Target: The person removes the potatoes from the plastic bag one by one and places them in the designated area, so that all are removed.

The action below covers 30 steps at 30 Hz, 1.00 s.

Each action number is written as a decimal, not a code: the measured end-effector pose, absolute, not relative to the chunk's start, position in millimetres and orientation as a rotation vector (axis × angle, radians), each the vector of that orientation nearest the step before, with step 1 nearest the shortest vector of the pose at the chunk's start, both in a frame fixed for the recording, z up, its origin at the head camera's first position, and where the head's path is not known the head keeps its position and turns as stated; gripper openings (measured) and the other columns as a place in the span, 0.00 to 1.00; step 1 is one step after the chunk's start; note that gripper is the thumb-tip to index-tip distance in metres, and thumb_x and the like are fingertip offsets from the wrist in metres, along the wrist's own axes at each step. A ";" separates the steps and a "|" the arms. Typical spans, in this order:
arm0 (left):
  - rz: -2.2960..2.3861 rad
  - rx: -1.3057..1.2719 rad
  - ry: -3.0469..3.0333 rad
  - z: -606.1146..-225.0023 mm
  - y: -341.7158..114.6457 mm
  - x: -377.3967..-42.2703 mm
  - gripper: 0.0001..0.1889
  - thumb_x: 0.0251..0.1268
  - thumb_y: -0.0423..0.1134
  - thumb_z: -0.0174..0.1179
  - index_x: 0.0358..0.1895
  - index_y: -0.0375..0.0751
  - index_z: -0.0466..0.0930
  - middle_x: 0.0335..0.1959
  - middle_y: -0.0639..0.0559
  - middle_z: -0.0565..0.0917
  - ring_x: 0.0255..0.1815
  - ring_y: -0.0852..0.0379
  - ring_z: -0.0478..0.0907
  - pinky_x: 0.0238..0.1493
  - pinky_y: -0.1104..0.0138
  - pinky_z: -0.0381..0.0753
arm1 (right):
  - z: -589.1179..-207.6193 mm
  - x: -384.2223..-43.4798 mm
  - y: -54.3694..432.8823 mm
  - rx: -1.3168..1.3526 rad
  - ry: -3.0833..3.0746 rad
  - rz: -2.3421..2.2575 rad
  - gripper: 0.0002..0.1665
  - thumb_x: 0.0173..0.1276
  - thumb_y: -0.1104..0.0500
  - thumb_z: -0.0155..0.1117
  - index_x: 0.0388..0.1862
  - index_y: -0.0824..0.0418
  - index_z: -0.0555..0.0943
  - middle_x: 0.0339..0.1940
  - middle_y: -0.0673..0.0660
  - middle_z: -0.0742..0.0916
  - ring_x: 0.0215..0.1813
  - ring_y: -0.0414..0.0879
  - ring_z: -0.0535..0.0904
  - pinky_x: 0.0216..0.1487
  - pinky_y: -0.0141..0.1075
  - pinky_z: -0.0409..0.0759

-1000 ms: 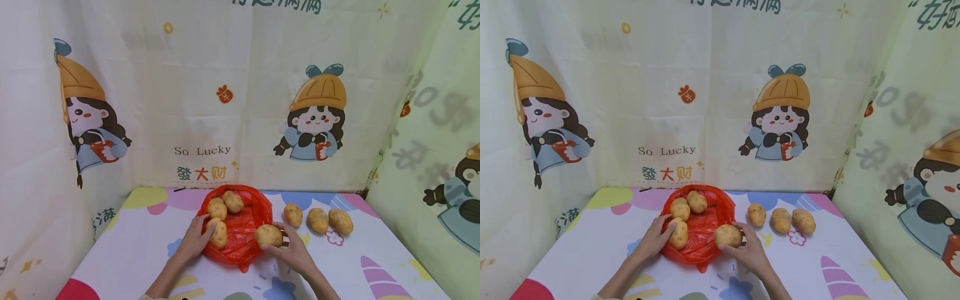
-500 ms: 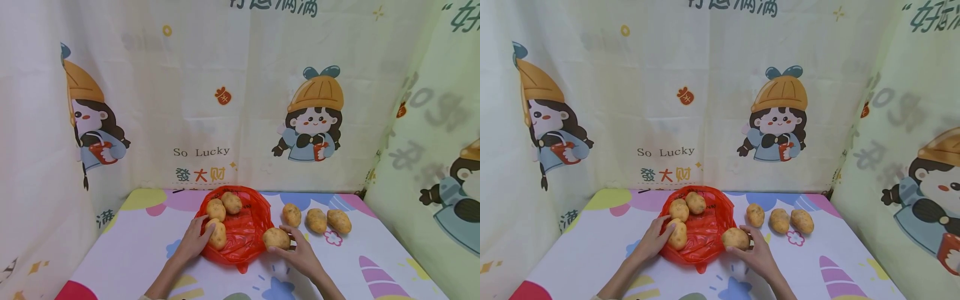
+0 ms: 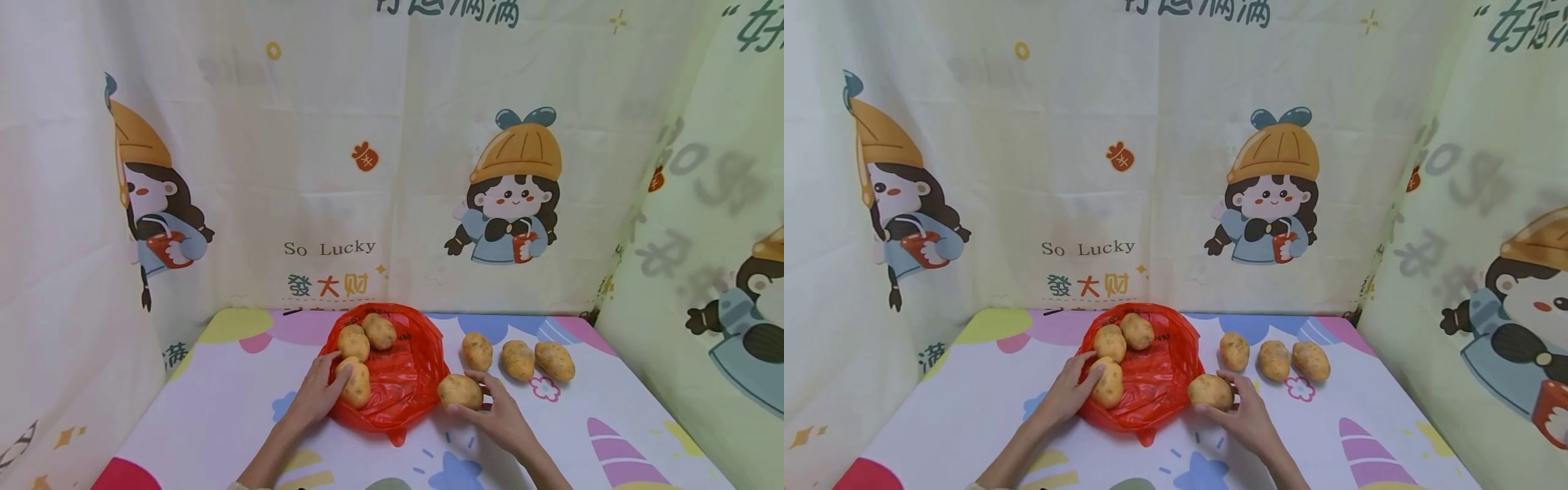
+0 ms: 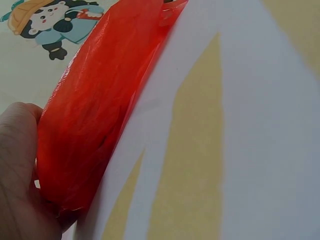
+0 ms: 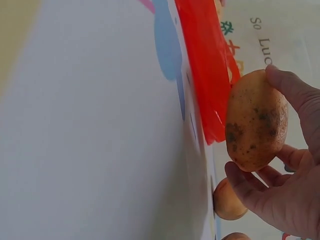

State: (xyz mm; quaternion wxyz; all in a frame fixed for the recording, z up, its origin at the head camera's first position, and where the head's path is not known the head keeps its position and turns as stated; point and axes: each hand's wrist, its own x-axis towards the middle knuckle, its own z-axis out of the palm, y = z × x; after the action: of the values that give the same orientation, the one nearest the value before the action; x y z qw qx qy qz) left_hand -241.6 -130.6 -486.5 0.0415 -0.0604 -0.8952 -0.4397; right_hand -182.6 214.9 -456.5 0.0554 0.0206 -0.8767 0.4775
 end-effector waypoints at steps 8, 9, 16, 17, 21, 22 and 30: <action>-1.349 -0.197 -2.736 -485.5 -132.0 -240.1 0.36 0.76 0.60 0.53 0.74 0.36 0.65 0.72 0.34 0.67 0.73 0.34 0.63 0.71 0.36 0.64 | -452.8 -181.5 221.7 0.078 -2.686 1.396 0.44 0.53 0.52 0.85 0.68 0.60 0.76 0.63 0.58 0.80 0.59 0.51 0.78 0.50 0.32 0.81; -1.346 -0.199 -2.734 -485.6 -132.3 -240.2 0.36 0.76 0.60 0.53 0.74 0.36 0.65 0.72 0.34 0.67 0.73 0.34 0.63 0.71 0.36 0.64 | -452.3 -181.4 222.7 0.088 -2.686 1.389 0.44 0.53 0.52 0.85 0.68 0.60 0.76 0.62 0.58 0.80 0.59 0.51 0.78 0.51 0.32 0.81; -1.349 -0.203 -2.740 -486.2 -133.0 -240.9 0.37 0.76 0.60 0.53 0.74 0.35 0.65 0.72 0.34 0.67 0.73 0.34 0.63 0.72 0.37 0.63 | -451.6 -179.8 232.4 0.139 -2.717 1.305 0.45 0.52 0.51 0.85 0.68 0.60 0.76 0.62 0.57 0.81 0.59 0.50 0.78 0.52 0.33 0.82; -1.351 -0.205 -2.739 -486.3 -132.6 -240.8 0.37 0.76 0.60 0.53 0.74 0.35 0.65 0.72 0.34 0.67 0.73 0.34 0.63 0.72 0.37 0.63 | -451.7 -179.5 234.7 0.154 -2.723 1.285 0.46 0.52 0.50 0.85 0.68 0.60 0.76 0.62 0.57 0.81 0.59 0.51 0.78 0.52 0.33 0.82; -1.352 -0.207 -2.738 -486.2 -130.4 -240.6 0.37 0.76 0.60 0.53 0.74 0.35 0.65 0.72 0.34 0.67 0.72 0.35 0.64 0.71 0.37 0.65 | -452.0 -178.0 243.9 0.242 -2.748 1.200 0.47 0.51 0.48 0.85 0.68 0.59 0.76 0.64 0.56 0.81 0.60 0.49 0.76 0.53 0.35 0.81; -1.348 -0.208 -2.738 -486.4 -130.0 -240.8 0.37 0.76 0.60 0.53 0.74 0.35 0.65 0.71 0.34 0.67 0.72 0.35 0.65 0.71 0.37 0.65 | -451.7 -177.6 246.1 0.269 -2.752 1.179 0.47 0.51 0.47 0.85 0.68 0.58 0.76 0.64 0.55 0.81 0.60 0.49 0.76 0.53 0.35 0.81; -1.335 -0.206 -2.734 -486.5 -130.8 -238.8 0.36 0.76 0.60 0.53 0.73 0.35 0.66 0.71 0.34 0.67 0.72 0.35 0.65 0.72 0.38 0.65 | -454.0 -178.9 260.6 0.523 -2.715 1.087 0.43 0.51 0.46 0.85 0.65 0.51 0.77 0.61 0.53 0.81 0.57 0.43 0.76 0.50 0.34 0.80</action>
State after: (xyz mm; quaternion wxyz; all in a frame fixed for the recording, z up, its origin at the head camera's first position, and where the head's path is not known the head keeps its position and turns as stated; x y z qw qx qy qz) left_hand -238.8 -130.8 -486.5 0.0458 -0.0674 -0.8956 -0.4372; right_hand -178.9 260.6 -454.0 0.0853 0.1753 -0.9106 0.3644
